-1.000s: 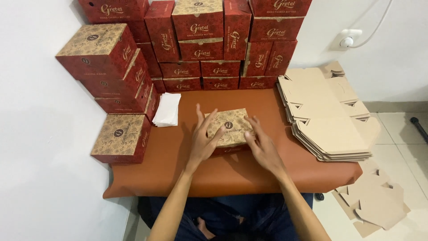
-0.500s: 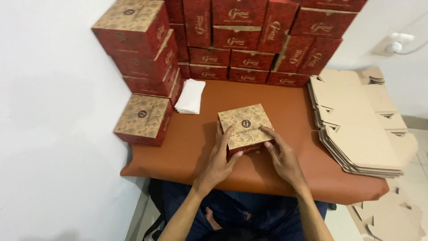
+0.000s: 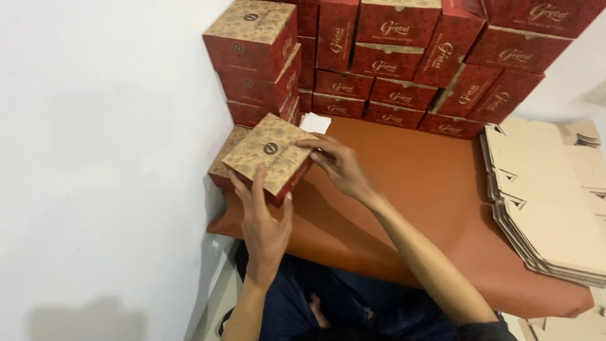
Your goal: The person assembles flat cardboard pieces into small rectangular boxes by folding the flaps and tucking them into slots. They then place a decorative lid on top of the assembled box and set it aside before repeating the process with another piece.
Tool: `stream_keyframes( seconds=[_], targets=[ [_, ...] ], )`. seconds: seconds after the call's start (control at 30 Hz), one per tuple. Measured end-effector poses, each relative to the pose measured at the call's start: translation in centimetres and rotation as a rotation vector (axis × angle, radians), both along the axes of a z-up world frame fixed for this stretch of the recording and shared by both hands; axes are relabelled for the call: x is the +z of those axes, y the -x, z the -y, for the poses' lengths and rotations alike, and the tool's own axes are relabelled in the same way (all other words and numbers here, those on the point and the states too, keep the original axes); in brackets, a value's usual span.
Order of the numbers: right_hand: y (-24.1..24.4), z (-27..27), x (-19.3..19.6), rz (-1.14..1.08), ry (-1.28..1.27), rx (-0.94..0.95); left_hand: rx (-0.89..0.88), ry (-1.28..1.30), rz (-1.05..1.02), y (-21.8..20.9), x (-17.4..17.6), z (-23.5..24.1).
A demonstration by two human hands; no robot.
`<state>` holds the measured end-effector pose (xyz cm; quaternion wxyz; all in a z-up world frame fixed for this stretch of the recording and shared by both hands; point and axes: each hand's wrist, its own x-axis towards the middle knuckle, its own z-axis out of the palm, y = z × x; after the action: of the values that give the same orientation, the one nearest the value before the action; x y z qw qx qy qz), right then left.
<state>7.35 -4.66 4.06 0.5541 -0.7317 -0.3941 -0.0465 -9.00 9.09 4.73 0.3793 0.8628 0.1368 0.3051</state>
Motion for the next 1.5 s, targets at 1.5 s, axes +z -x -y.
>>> stream_keyframes(
  seconds=[1.5],
  targets=[
    [-5.8, 48.7, -6.2, 0.038, 0.512, -1.200, -0.984, 0.077, -0.248, -23.3, -6.6, 25.5]
  ],
)
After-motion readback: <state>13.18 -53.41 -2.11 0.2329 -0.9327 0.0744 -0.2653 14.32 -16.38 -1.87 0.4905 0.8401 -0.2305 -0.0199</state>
